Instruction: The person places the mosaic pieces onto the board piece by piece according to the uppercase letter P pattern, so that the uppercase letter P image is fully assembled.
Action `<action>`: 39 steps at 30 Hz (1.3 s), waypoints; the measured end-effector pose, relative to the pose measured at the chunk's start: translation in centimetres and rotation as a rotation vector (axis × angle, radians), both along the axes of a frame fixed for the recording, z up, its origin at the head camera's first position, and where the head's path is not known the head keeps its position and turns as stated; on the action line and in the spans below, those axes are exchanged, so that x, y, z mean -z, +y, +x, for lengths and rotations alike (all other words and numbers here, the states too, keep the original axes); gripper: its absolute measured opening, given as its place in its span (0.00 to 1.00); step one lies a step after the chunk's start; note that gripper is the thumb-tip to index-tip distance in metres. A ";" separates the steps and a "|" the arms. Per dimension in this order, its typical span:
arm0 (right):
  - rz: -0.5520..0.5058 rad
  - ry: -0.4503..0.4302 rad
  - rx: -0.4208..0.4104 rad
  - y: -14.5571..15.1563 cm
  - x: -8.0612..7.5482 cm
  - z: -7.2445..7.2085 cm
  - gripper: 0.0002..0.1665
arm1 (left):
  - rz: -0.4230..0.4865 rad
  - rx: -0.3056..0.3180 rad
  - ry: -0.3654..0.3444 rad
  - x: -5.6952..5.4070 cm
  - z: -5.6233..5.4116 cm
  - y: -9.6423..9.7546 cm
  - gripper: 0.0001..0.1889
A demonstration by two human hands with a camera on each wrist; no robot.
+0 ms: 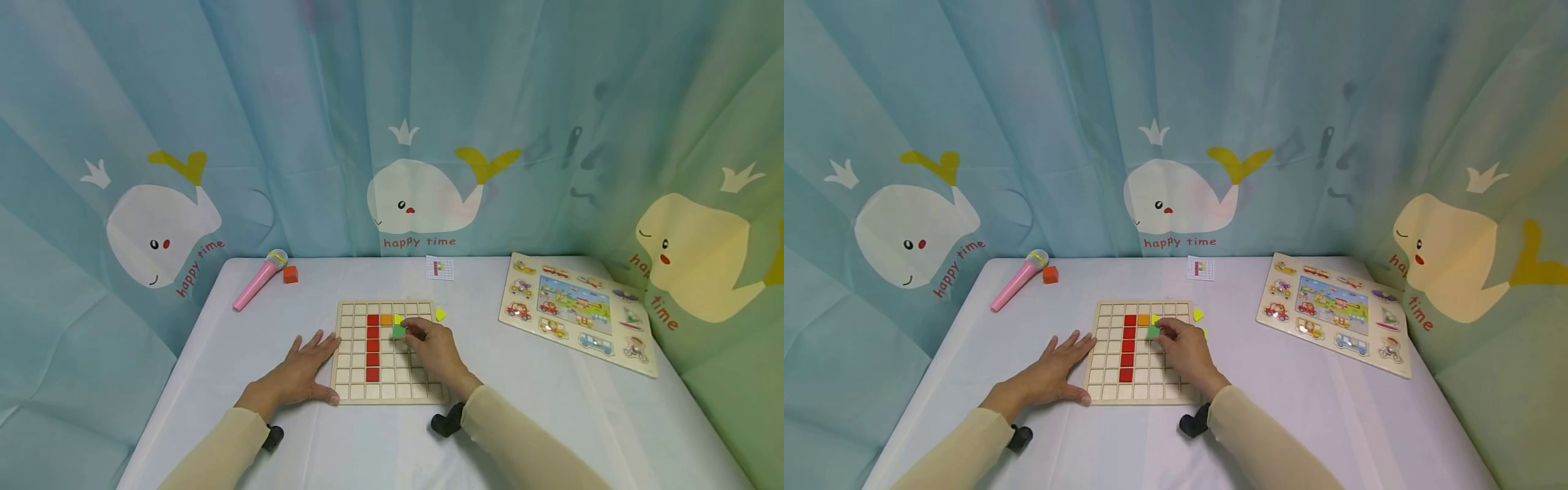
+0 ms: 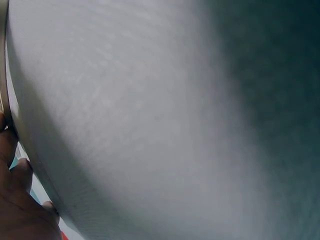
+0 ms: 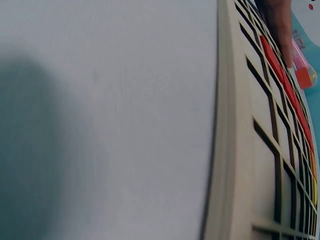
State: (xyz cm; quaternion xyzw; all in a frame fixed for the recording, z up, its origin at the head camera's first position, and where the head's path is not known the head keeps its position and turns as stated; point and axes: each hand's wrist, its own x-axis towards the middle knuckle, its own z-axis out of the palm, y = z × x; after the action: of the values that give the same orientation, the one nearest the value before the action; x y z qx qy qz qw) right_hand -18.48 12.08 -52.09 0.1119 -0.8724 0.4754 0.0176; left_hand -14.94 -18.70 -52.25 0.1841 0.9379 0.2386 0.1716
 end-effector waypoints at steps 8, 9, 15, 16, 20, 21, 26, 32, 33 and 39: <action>0.023 -0.051 -0.021 -1.2 0.5 0.2 0.13 | -0.015 -0.008 0.003 0.1 0.1 0.1 0.65; 0.029 -0.052 -0.024 -1.3 0.6 0.2 0.13 | -0.019 -0.010 0.003 0.1 0.1 0.2 0.65; 0.063 -0.056 -0.029 -1.8 0.9 0.3 0.13 | -0.031 -0.023 0.002 0.2 0.0 0.3 0.65; 0.072 -0.059 -0.029 -1.9 0.9 0.3 0.12 | -0.030 -0.024 0.002 0.2 -0.1 0.3 0.65; 0.118 -0.067 -0.040 -2.0 1.1 0.2 0.12 | -0.031 -0.025 0.004 0.2 0.0 0.4 0.65; 0.126 -0.073 -0.040 -2.0 1.1 0.2 0.12 | -0.031 -0.022 0.005 0.2 -0.1 0.3 0.65; 0.149 -0.073 -0.040 -2.1 1.1 0.1 0.12 | -0.012 -0.004 0.008 0.0 0.0 0.2 0.64; 0.160 -0.060 -0.056 -2.1 1.2 0.0 0.12 | -0.015 -0.005 0.007 0.1 0.0 0.2 0.64; 0.164 -0.061 -0.058 -2.1 1.2 0.0 0.12 | -0.018 -0.006 0.007 0.1 0.0 0.2 0.64; 0.182 -0.056 -0.065 -2.3 1.0 0.1 0.12 | -0.009 0.004 0.007 0.0 0.1 0.0 0.64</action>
State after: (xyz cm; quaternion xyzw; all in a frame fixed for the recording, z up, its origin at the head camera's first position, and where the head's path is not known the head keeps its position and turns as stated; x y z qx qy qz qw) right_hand -18.39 9.82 -53.07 0.1277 -0.9080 0.3976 -0.0325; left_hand -14.83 -18.69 -52.24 0.1859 0.9393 0.2332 0.1696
